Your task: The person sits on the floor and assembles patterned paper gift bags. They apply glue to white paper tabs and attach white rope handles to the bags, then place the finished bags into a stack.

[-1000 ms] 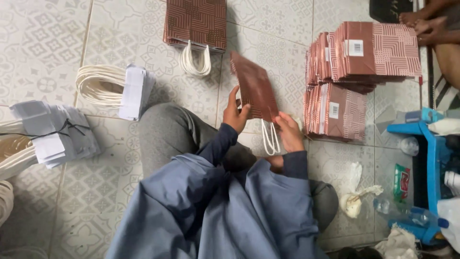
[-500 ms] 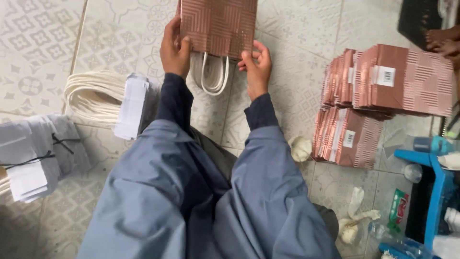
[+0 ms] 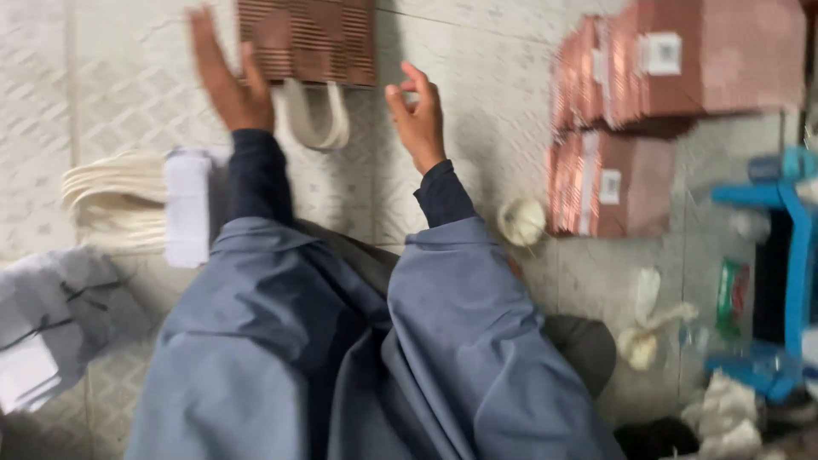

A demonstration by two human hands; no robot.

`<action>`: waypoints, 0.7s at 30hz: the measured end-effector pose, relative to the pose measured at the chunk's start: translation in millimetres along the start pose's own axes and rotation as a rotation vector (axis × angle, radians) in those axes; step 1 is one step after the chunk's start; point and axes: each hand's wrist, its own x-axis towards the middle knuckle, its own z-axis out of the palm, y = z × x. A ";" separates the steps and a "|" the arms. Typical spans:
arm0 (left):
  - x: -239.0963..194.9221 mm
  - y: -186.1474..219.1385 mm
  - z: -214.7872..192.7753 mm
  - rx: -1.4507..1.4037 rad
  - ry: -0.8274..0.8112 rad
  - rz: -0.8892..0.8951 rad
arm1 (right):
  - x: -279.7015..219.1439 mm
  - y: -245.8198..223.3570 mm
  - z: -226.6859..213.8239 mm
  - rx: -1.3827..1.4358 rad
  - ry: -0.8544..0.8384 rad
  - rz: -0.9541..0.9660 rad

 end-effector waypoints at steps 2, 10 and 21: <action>3.8 64.1 -26.1 -0.042 -0.044 0.071 | -23.0 -18.4 -42.3 -0.024 0.005 -0.054; -71.0 297.5 11.1 -0.406 -0.278 0.352 | -119.0 -28.9 -239.3 -0.095 0.052 -0.363; -316.0 396.1 218.8 -0.443 -0.834 0.130 | -155.0 215.8 -499.6 -0.476 0.703 -0.155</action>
